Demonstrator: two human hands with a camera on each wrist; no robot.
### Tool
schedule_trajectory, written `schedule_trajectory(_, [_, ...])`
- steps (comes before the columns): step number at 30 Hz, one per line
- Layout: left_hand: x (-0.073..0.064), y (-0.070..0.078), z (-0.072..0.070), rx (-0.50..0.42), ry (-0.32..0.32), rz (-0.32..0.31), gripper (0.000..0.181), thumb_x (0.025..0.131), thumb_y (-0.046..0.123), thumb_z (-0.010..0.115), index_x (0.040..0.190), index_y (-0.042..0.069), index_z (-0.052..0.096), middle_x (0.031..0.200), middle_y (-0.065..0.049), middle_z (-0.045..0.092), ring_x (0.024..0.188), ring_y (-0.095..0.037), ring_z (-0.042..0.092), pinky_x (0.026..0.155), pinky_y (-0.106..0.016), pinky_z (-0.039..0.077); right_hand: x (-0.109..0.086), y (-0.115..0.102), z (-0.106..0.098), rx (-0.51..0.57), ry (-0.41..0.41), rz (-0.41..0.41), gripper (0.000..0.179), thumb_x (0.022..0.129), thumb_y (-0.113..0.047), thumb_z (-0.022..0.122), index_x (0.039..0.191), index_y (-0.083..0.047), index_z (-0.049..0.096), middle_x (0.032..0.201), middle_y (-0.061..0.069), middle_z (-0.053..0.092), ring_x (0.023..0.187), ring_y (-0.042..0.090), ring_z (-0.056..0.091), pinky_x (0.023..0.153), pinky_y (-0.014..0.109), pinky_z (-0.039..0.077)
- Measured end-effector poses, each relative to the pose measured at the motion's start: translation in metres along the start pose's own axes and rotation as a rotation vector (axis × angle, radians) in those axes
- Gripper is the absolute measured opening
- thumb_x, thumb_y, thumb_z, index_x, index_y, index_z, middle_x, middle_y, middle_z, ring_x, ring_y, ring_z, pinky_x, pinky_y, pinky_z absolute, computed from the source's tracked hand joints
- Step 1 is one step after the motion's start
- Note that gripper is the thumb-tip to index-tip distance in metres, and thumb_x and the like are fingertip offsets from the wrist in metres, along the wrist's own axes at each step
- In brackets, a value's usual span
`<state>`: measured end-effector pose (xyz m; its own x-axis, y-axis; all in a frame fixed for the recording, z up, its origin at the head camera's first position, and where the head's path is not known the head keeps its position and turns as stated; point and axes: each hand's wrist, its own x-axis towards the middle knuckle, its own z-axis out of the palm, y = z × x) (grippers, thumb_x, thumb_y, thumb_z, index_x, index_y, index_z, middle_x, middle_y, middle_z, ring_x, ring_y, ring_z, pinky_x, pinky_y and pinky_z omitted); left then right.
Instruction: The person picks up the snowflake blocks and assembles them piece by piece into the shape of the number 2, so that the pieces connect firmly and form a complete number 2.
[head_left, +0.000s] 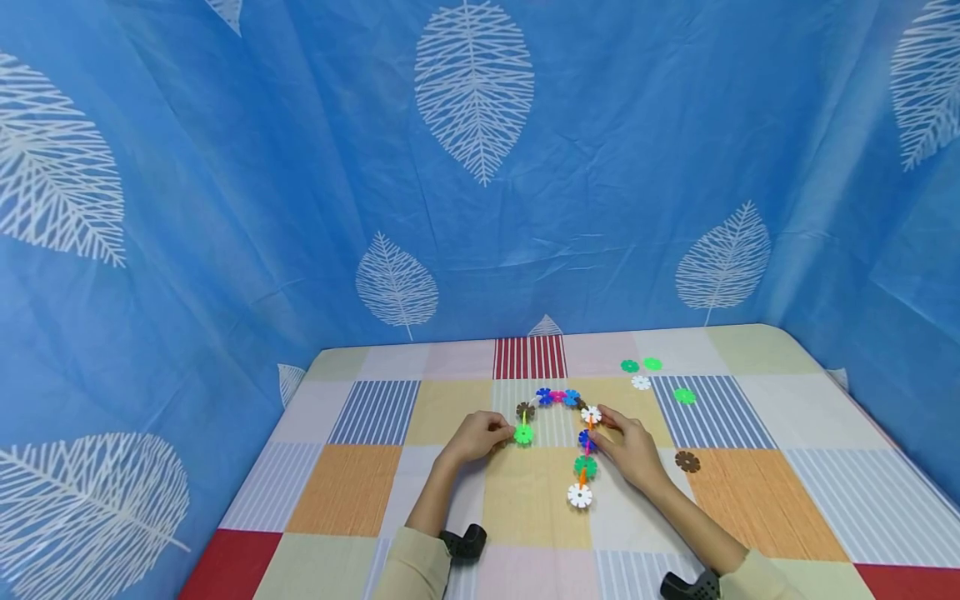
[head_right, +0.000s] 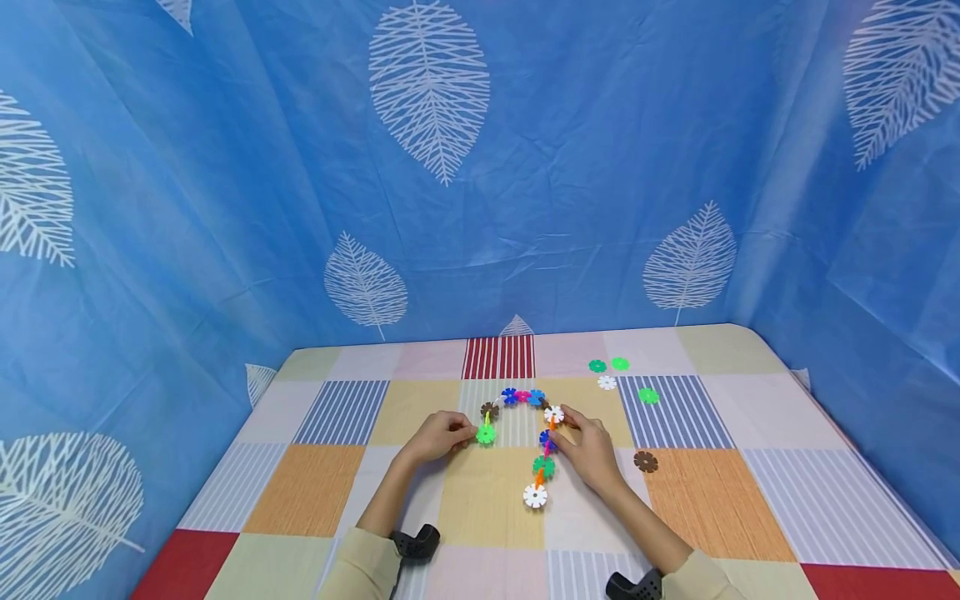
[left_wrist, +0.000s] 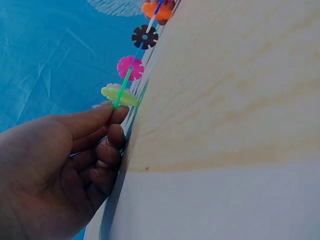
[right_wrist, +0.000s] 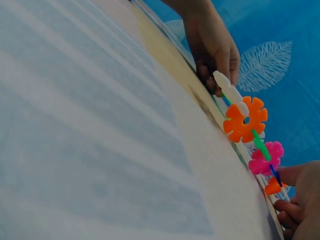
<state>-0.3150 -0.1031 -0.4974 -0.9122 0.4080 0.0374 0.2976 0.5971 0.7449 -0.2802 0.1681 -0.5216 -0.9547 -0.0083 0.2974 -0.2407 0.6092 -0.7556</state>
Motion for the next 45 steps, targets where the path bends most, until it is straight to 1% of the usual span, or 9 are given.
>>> schedule_trajectory(8, [-0.001,0.0,0.0,-0.001,-0.002,-0.01,0.024,0.092,0.021,0.058,0.072,0.008,0.065,0.058,0.001,0.054,0.047,-0.008,0.042,0.046,-0.02,0.035,0.0,0.0,0.0,0.011,-0.006,0.002,0.053,0.083,-0.021,0.069,0.127,0.002,0.052,0.108,0.021,0.062,0.098,0.037,0.052,0.088,0.052,0.038])
schedule_trajectory(15, [0.0,-0.002,0.001,-0.004,0.002,-0.011,0.024,0.092,0.021,0.058,0.072,0.008,0.065,0.059,0.001,0.055,0.047,-0.008,0.041,0.046,-0.02,0.035,-0.002,0.001,0.001,0.015,0.045,-0.043,0.053,0.082,-0.025,0.07,0.124,0.003,0.054,0.103,0.022,0.063,0.093,0.037,0.053,0.085,0.051,0.039])
schedule_trajectory(22, [-0.001,-0.005,0.001,-0.024,0.029,-0.005,0.025,0.091,0.023,0.059,0.073,0.007,0.066,0.058,0.0,0.055,0.047,-0.007,0.043,0.046,-0.02,0.037,-0.001,0.002,-0.001,0.007,-0.005,0.013,0.055,0.083,-0.023,0.069,0.128,0.002,0.051,0.108,0.022,0.062,0.097,0.036,0.052,0.086,0.051,0.04])
schedule_trajectory(27, [-0.001,-0.006,0.0,-0.032,0.039,-0.003,0.025,0.091,0.023,0.059,0.072,0.007,0.064,0.057,0.0,0.053,0.047,-0.007,0.042,0.046,-0.021,0.035,0.0,0.001,-0.001,0.002,-0.003,0.017,0.054,0.083,-0.023,0.069,0.128,0.001,0.051,0.107,0.021,0.062,0.096,0.036,0.053,0.085,0.05,0.041])
schedule_trajectory(31, [-0.001,-0.004,-0.001,-0.029,0.034,-0.001,0.025,0.091,0.021,0.059,0.071,0.008,0.064,0.056,0.001,0.052,0.048,-0.007,0.041,0.047,-0.02,0.035,0.001,0.001,-0.004,0.043,-0.016,0.017,0.054,0.085,-0.024,0.067,0.128,0.004,0.05,0.11,0.021,0.061,0.1,0.036,0.054,0.087,0.049,0.042])
schedule_trajectory(36, [-0.001,-0.001,0.0,0.03,0.028,0.018,0.028,0.093,0.023,0.056,0.07,0.008,0.063,0.055,0.004,0.05,0.048,-0.007,0.041,0.047,-0.02,0.035,0.005,0.006,-0.023,0.115,-0.022,-0.013,0.047,0.088,-0.02,0.064,0.126,0.005,0.051,0.11,0.018,0.062,0.094,0.03,0.061,0.079,0.033,0.051])
schedule_trajectory(40, [-0.007,0.003,-0.005,0.059,0.02,-0.024,0.035,0.094,0.028,0.054,0.067,0.007,0.062,0.054,0.003,0.051,0.047,-0.008,0.042,0.046,-0.02,0.035,0.003,0.016,-0.053,0.058,0.011,-0.112,0.036,0.088,-0.017,0.063,0.119,0.002,0.059,0.098,0.013,0.066,0.083,0.019,0.062,0.068,0.021,0.05])
schedule_trajectory(42, [-0.012,0.007,-0.007,0.04,-0.021,-0.064,0.038,0.094,0.029,0.054,0.065,0.005,0.062,0.053,0.001,0.053,0.046,-0.009,0.045,0.045,-0.021,0.037,-0.001,0.024,-0.071,-0.016,0.02,-0.14,0.033,0.088,-0.017,0.064,0.116,0.0,0.062,0.091,0.009,0.066,0.075,0.014,0.059,0.061,0.02,0.048])
schedule_trajectory(45, [-0.022,0.016,-0.007,-0.022,-0.139,-0.098,0.039,0.093,0.029,0.056,0.064,0.003,0.063,0.054,-0.003,0.057,0.044,-0.013,0.051,0.044,-0.024,0.043,-0.009,0.034,-0.097,-0.125,-0.021,-0.122,0.033,0.087,-0.019,0.065,0.114,-0.001,0.063,0.086,0.005,0.064,0.071,0.011,0.054,0.051,0.023,0.044])
